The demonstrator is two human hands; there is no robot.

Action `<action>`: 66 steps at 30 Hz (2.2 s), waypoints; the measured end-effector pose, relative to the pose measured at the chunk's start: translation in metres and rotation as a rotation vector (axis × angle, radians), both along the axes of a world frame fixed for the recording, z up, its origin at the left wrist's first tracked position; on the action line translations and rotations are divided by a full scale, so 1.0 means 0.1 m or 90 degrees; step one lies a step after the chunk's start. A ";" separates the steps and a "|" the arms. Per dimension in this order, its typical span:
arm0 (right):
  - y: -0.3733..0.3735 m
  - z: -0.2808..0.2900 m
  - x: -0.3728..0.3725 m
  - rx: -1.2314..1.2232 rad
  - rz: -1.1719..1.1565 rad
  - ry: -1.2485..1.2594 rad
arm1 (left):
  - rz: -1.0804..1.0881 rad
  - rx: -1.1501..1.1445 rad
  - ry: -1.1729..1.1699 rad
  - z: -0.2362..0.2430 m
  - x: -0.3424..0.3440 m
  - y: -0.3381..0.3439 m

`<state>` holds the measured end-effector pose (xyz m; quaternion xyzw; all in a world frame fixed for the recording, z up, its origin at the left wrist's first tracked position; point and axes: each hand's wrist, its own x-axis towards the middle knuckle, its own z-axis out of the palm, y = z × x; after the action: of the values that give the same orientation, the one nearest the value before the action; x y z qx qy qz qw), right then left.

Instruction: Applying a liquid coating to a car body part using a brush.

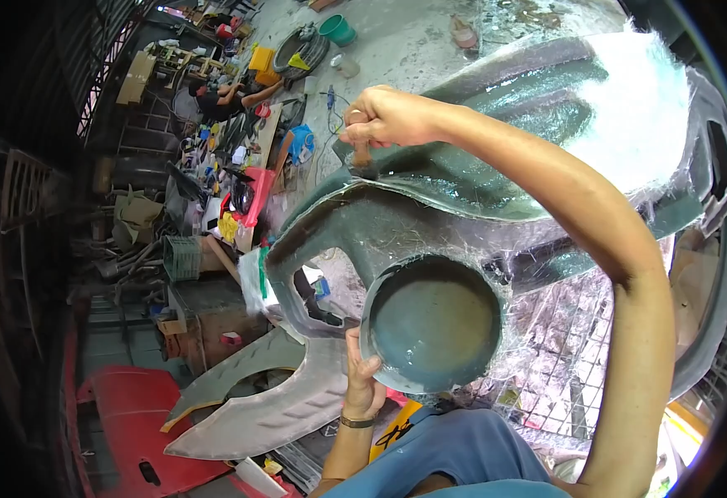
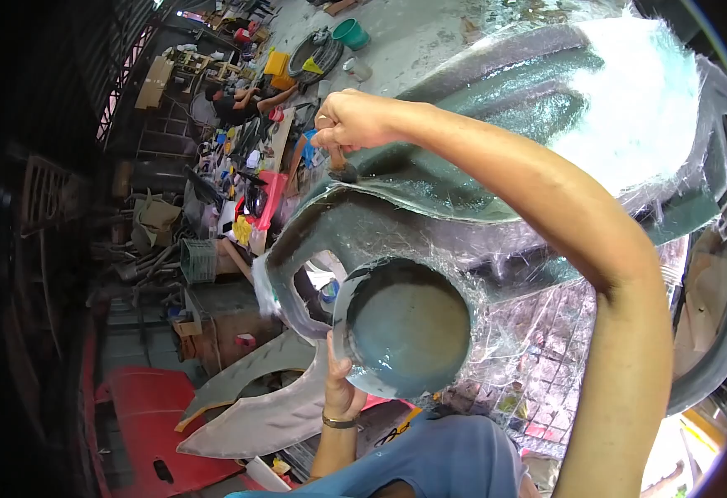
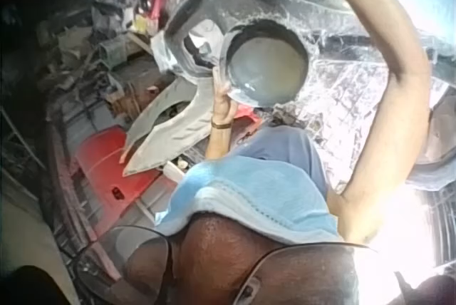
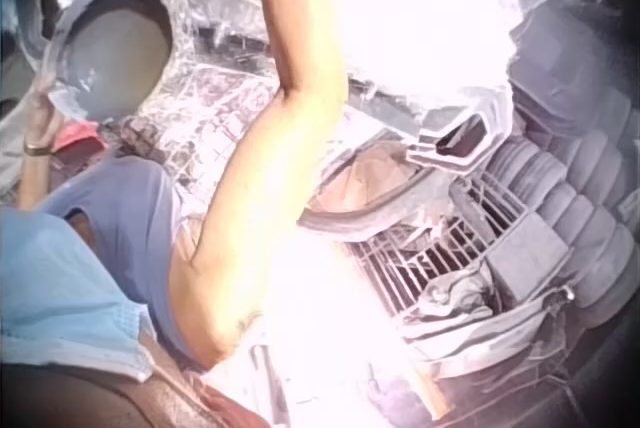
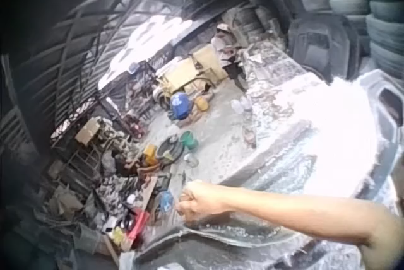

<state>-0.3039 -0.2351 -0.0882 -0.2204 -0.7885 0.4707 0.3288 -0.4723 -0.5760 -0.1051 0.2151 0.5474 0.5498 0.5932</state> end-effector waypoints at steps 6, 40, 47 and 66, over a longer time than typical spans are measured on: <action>-0.33 0.12 0.44 -0.057 -0.019 0.058 | -0.007 0.009 -0.010 -0.01 -0.04 -0.03; -0.50 -0.15 0.71 -0.113 -0.051 -0.046 | -0.042 -0.020 -0.022 -0.08 -0.03 -0.01; -0.68 -0.02 1.18 -0.171 -0.027 -0.120 | -0.046 -0.015 -0.033 -0.13 -0.06 0.01; -0.41 0.46 -0.27 0.183 -0.248 -0.034 | -0.052 -0.024 -0.021 -0.13 -0.05 -0.06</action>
<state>-0.3313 -0.2757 -0.0418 -0.3317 -0.7984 0.2755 0.4203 -0.4773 -0.5819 -0.1179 0.2169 0.5386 0.5181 0.6280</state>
